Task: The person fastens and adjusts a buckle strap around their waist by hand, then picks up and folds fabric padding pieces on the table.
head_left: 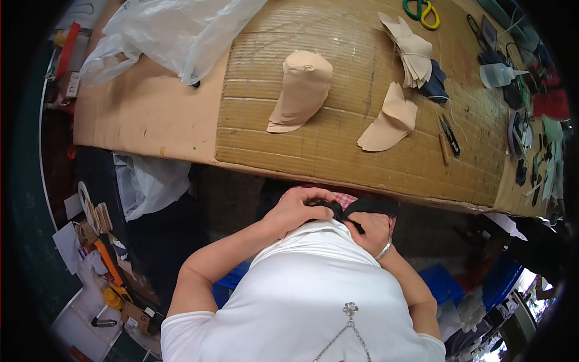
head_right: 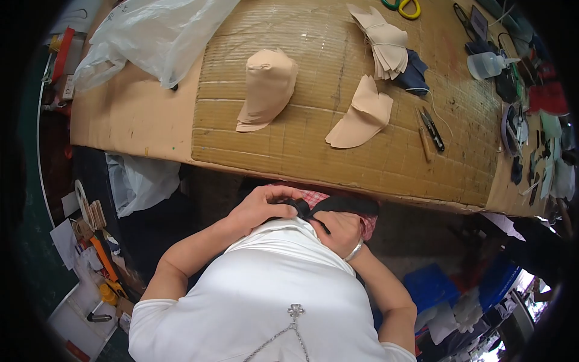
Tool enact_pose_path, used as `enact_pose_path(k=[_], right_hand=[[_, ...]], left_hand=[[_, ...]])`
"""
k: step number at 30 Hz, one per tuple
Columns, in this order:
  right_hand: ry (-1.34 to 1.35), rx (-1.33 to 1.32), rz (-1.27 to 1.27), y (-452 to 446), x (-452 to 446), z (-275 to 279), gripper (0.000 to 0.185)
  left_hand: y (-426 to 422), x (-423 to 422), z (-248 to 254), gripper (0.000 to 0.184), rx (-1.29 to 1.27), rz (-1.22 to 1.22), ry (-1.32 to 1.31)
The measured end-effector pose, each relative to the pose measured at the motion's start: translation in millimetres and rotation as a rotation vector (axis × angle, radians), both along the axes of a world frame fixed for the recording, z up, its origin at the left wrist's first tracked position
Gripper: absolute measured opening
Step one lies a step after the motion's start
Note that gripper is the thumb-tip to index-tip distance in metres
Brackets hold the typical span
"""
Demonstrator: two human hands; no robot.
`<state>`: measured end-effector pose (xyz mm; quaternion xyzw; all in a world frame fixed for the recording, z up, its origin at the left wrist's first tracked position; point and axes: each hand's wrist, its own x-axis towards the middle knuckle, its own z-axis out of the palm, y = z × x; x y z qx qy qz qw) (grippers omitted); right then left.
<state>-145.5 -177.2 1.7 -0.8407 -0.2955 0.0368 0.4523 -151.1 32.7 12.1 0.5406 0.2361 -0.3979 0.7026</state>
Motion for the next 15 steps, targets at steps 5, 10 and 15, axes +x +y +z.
enact_pose_path(k=[5, 10, 15], right_hand=[[-0.021, -0.017, -0.042, -2, -6, -5, 0.021], [0.077, 0.01, -0.146, -2, -8, -4, 0.027], [-0.09, 0.004, -0.082, 0, -2, -7, 0.032]], left_hand=[[-3, 14, -4, 0.037, -0.136, 0.035, 0.109], [6, 28, -10, 0.042, -0.258, -0.09, 0.114], [19, 41, -6, 0.05, -0.219, -0.333, -0.009]])
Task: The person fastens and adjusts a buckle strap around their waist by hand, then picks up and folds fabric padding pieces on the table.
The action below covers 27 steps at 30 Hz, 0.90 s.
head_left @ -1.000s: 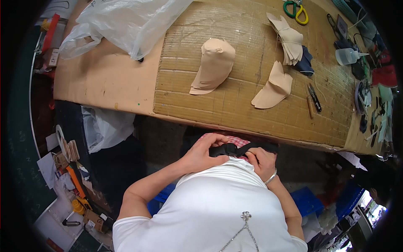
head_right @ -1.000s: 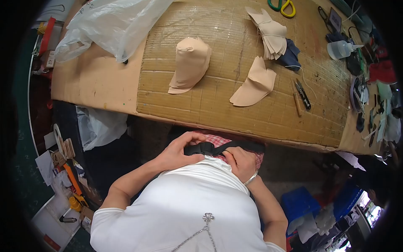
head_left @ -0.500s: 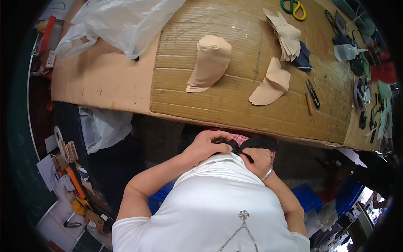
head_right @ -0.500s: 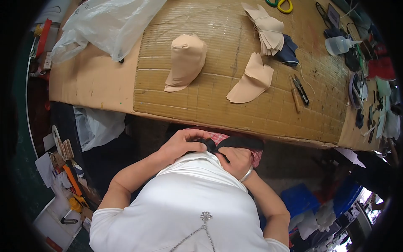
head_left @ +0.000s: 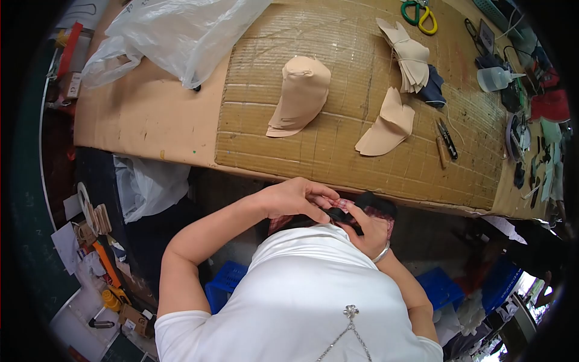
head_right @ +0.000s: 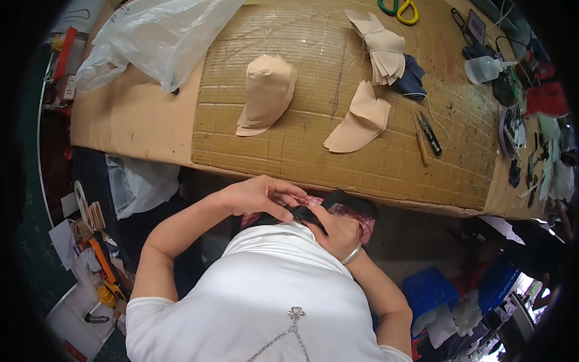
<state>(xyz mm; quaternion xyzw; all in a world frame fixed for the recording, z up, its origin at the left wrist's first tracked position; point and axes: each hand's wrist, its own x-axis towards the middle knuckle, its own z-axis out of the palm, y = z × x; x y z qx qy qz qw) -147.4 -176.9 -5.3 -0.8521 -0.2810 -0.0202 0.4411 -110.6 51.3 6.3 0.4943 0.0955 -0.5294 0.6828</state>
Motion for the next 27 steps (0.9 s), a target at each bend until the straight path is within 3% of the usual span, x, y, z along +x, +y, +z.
enact_pose_path(k=[2, 4, 5, 7, 14, 17, 19, 20, 23, 27], right_hand=[[-0.027, -0.079, 0.062, -1, 2, 2, 0.034], [-0.074, -0.136, 0.136, -2, 4, 3, 0.03], [-0.077, -0.137, 0.139, -2, 2, 2, 0.03], [-0.035, -0.097, 0.079, -2, -2, -1, 0.027], [0.03, -0.065, 0.081, 1, 0, -3, 0.027], [0.132, -0.054, 0.104, -1, 4, 3, 0.038], [0.45, 0.044, 0.131, 0, 10, 9, 0.049], [0.487, 0.072, 0.161, -2, 9, 4, 0.054], [0.505, 0.224, 0.212, 0, 12, -1, 0.051], [0.666, 0.196, 0.27, -4, 16, 7, 0.048]], left_hand=[[-2, 7, 8, 0.052, 0.036, -0.058, -0.017], [-9, 12, 13, 0.055, 0.114, -0.244, -0.214], [-9, 10, 11, 0.055, 0.114, -0.241, -0.217], [-5, 8, 2, 0.055, -0.073, -0.091, 0.086], [1, -3, -5, 0.051, 0.006, -0.08, 0.011], [-3, -7, -1, 0.052, -0.056, -0.051, 0.037], [-6, -9, 7, 0.055, -0.014, -0.016, 0.007], [-6, -11, 5, 0.057, 0.005, -0.021, 0.006], [-8, -14, 10, 0.056, 0.109, 0.015, -0.045], [-8, -19, 1, 0.055, 0.141, 0.085, -0.074]])
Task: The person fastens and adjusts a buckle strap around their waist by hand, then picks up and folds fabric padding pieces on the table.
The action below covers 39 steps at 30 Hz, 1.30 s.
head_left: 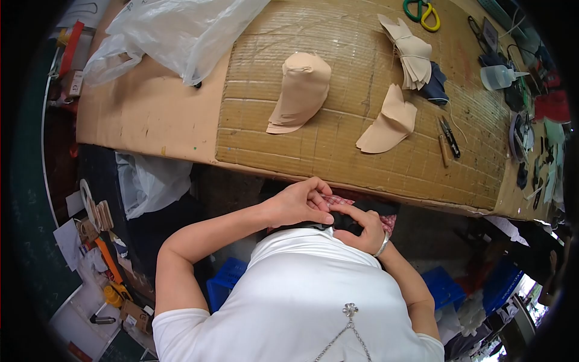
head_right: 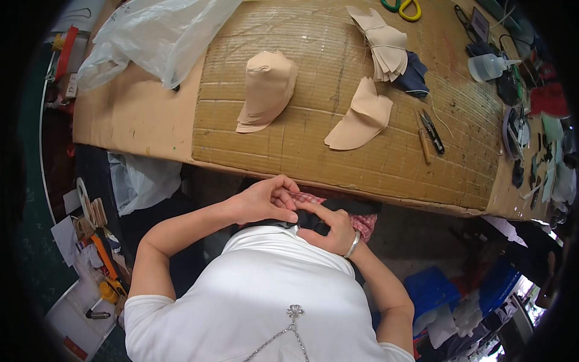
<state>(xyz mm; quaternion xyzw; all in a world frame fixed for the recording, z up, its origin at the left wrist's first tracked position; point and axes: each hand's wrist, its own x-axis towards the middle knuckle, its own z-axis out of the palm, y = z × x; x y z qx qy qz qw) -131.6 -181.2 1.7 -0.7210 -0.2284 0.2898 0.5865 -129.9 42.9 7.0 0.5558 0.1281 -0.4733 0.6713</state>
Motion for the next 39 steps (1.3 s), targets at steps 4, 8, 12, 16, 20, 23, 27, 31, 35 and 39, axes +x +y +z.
enact_pose_path(k=[4, 8, 12, 16, 20, 23, 27, 31, 35, 39], right_hand=[[0.174, -0.131, 0.067, 3, 5, 0, 0.046], [0.394, -0.075, 0.104, 1, 9, -5, 0.046], [0.491, -0.037, 0.037, -1, 2, -14, 0.044], [0.624, 0.034, -0.083, -2, -5, -15, 0.041], [0.722, 0.142, -0.178, -1, -12, -20, 0.042], [0.792, 0.143, -0.2, -1, -11, -16, 0.04], [0.599, 0.058, -0.167, 2, -8, -13, 0.038], [0.515, 0.023, -0.145, 1, -7, -14, 0.039], [0.493, 0.051, -0.137, -1, -7, -21, 0.041], [0.445, 0.034, -0.117, -1, -4, -16, 0.042]], left_hand=[[-2, 2, -1, 0.046, 0.002, -0.017, -0.043], [0, 7, 4, 0.037, 0.009, -0.071, -0.053], [2, 7, 1, 0.032, -0.005, -0.06, -0.083], [3, 9, 7, 0.035, 0.096, -0.231, -0.171], [4, 5, 4, 0.036, 0.092, -0.192, -0.166], [3, 8, 11, 0.036, 0.16, -0.241, -0.19], [3, 5, 14, 0.039, 0.226, -0.275, -0.345], [-2, 11, 27, 0.045, 0.34, -0.457, -0.452], [-4, 17, 16, 0.05, 0.301, -0.464, -0.417], [3, 27, 13, 0.035, 0.203, -0.441, -0.246]])
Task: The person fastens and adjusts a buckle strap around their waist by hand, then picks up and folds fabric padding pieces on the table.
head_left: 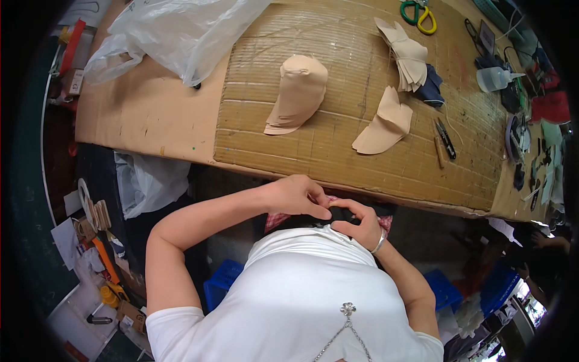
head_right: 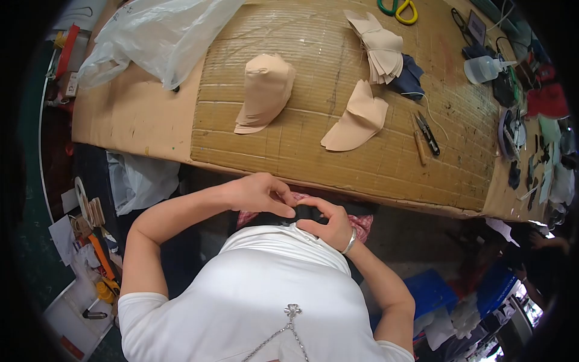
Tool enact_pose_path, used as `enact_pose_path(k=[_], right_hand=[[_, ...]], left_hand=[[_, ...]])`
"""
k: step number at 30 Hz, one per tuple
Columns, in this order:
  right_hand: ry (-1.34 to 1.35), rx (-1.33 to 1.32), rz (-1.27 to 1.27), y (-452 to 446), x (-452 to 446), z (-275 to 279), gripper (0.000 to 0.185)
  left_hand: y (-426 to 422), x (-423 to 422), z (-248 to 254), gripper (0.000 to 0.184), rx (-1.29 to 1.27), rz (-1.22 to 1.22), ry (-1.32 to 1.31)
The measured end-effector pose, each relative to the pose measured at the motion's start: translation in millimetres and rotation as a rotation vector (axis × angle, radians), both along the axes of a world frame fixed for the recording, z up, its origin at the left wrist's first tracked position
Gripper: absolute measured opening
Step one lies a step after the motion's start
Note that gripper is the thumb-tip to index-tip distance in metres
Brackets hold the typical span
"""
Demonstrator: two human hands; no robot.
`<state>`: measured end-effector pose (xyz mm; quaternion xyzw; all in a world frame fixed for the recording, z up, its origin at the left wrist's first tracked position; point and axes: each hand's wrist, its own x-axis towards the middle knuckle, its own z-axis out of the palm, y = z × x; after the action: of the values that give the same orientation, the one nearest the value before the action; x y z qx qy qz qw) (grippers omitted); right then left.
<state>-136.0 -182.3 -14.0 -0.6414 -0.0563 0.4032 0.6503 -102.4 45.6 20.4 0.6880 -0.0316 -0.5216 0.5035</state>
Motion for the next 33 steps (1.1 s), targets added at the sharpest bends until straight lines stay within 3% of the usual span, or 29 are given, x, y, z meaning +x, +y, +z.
enact_pose_path(k=[2, 5, 9, 11, 12, 15, 17, 21, 23, 24, 26, 31, 33], right_hand=[[0.002, -0.06, 0.05, 1, 3, 8, 0.043], [-0.004, -0.066, 0.099, 0, 6, 7, 0.045], [-0.056, -0.085, 0.097, -2, 6, 9, 0.046], [-0.065, -0.063, 0.104, -2, 6, 9, 0.046], [-0.064, -0.061, 0.101, -2, 7, 10, 0.046], [-0.03, -0.03, 0.126, -1, 7, 13, 0.046], [-0.054, -0.069, 0.113, -1, 5, 8, 0.045], [-0.019, 0.005, 0.077, -2, 5, 10, 0.045], [-0.084, 0.043, 0.033, -4, 2, 5, 0.045], [-0.082, 0.039, 0.023, -4, 2, 5, 0.045], [-0.055, 0.039, 0.005, -1, 4, 3, 0.045], [0.139, -0.018, 0.032, 2, 7, 1, 0.043], [0.242, 0.072, -0.097, 5, 5, -5, 0.043]], left_hand=[[4, 1, 0, 0.02, -0.037, 0.05, 0.042], [-2, 7, 11, 0.021, 0.071, -0.051, -0.058], [-1, -1, -6, 0.021, 0.023, -0.01, -0.076], [1, -5, -18, 0.019, -0.138, 0.153, 0.326], [1, -4, -18, 0.019, -0.135, 0.151, 0.328], [2, -2, -16, 0.015, -0.152, 0.084, 0.333], [0, 3, -7, 0.013, -0.057, -0.064, 0.15], [-2, 3, -18, 0.012, -0.071, -0.065, 0.281], [-1, -9, -32, 0.011, -0.253, 0.278, 0.679], [-1, -12, -33, 0.011, -0.252, 0.267, 0.684], [1, -13, -34, 0.012, -0.328, 0.505, 0.829], [-2, -9, -41, 0.015, -0.4, 0.566, 0.93], [-3, -4, -47, 0.017, -0.385, 0.57, 0.927]])
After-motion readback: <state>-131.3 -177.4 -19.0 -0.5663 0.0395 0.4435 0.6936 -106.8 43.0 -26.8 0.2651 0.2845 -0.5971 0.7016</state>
